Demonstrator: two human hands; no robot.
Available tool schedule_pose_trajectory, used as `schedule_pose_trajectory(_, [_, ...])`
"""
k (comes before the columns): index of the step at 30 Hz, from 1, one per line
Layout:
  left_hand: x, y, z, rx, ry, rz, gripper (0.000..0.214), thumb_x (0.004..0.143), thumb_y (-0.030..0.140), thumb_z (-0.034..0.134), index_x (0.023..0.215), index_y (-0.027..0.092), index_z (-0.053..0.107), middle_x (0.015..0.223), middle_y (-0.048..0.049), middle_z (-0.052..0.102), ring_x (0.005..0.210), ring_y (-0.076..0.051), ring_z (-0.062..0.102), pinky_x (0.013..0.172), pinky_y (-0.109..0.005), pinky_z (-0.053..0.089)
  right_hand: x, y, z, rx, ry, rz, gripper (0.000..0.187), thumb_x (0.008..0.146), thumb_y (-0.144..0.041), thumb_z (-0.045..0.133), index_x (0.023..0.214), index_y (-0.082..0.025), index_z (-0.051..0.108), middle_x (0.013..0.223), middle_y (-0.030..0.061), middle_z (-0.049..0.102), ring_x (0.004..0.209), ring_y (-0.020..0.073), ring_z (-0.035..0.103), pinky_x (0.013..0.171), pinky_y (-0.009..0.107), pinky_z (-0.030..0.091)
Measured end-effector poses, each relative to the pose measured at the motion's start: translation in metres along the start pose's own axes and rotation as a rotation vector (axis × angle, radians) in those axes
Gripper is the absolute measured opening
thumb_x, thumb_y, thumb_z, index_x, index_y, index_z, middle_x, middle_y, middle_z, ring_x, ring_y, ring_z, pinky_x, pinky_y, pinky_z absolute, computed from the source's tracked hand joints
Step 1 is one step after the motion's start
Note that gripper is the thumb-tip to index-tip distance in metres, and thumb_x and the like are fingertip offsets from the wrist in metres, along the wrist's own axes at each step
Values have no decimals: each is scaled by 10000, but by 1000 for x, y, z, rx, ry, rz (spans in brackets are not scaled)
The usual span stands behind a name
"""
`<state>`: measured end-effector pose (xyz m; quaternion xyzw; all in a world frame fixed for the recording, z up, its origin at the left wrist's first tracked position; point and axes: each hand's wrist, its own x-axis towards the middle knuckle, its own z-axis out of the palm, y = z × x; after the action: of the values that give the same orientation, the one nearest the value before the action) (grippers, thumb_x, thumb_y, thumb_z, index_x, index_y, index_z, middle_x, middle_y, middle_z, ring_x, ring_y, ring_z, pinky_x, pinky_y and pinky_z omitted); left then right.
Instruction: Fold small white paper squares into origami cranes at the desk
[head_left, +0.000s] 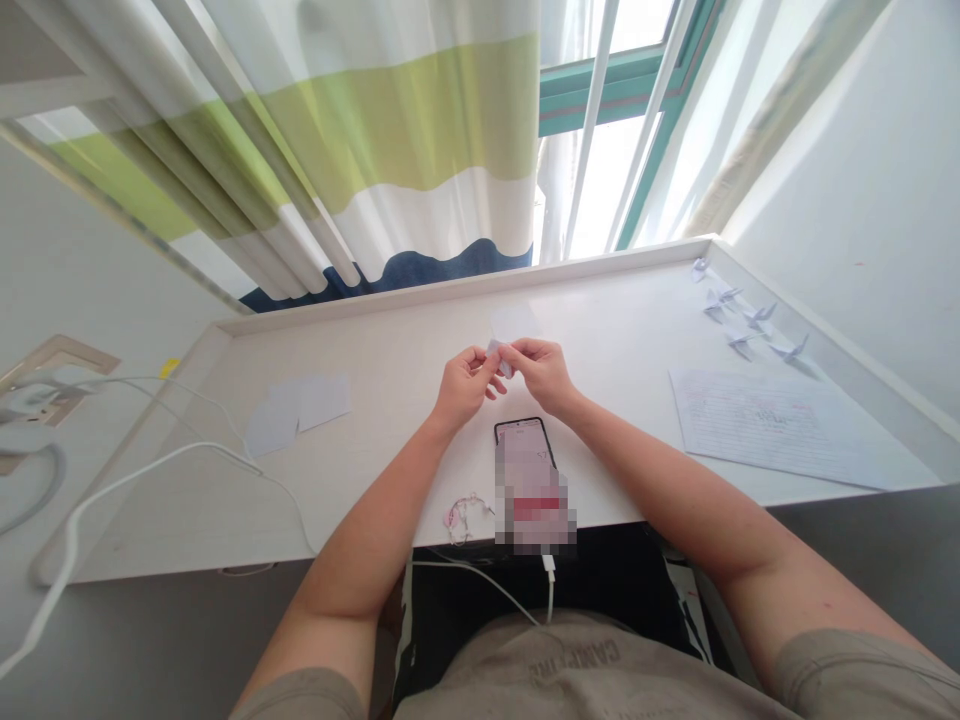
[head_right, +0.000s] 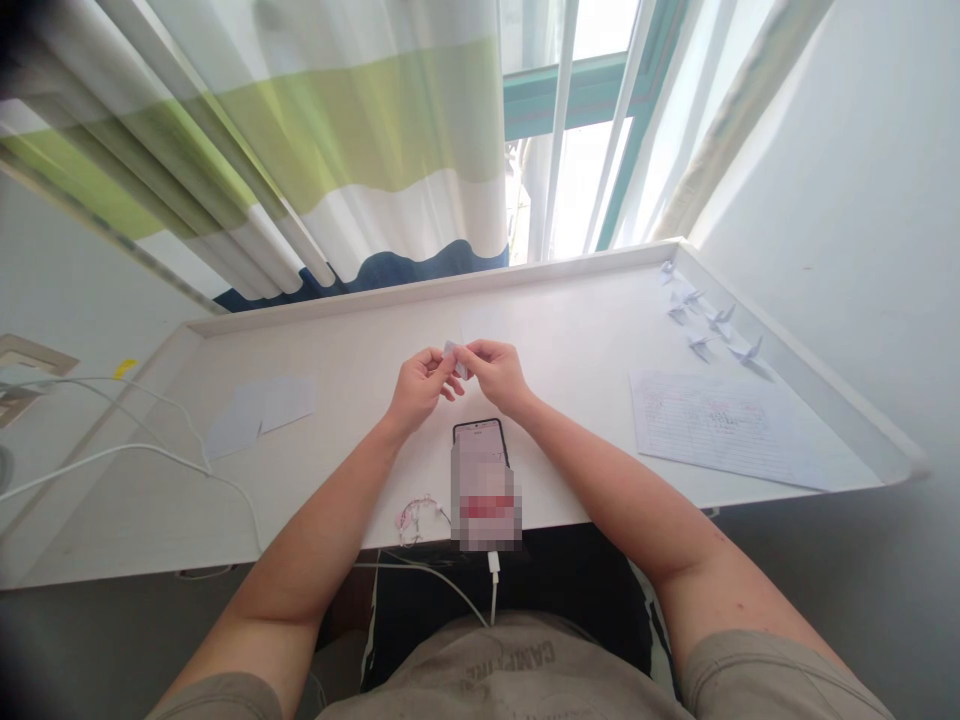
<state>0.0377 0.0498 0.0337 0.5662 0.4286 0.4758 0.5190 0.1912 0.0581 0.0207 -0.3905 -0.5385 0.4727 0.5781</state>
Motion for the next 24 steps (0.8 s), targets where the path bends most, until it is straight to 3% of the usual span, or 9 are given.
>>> schedule_pose_trajectory(11, [-3, 4, 1, -21, -48, -47, 582, 787, 721, 791, 846, 165, 629, 821, -83, 777, 661, -204, 774, 519, -257, 560, -1, -1, 0, 43, 22, -7, 482, 823, -618, 793, 614, -208, 649, 585, -7, 602, 582, 136, 518, 588, 306, 435])
schedule_pose_trajectory(18, [-1, 2, -2, 9, -33, -56, 556, 796, 683, 797, 852, 161, 617, 758, -48, 749, 657, -207, 779, 529, -254, 570, 5, 11, -2, 153, -35, 70, 573, 913, -713, 623, 658, -203, 680, 624, 25, 631, 574, 142, 553, 606, 318, 489])
schedule_pose_trajectory(24, [0, 1, -10, 33, -28, -36, 509, 823, 634, 798, 848, 159, 616, 737, -50, 748, 647, -193, 765, 555, -264, 581, 3, 7, -5, 124, -127, 49, 441, 878, -590, 712, 689, -192, 719, 632, 15, 649, 598, 146, 590, 637, 316, 506])
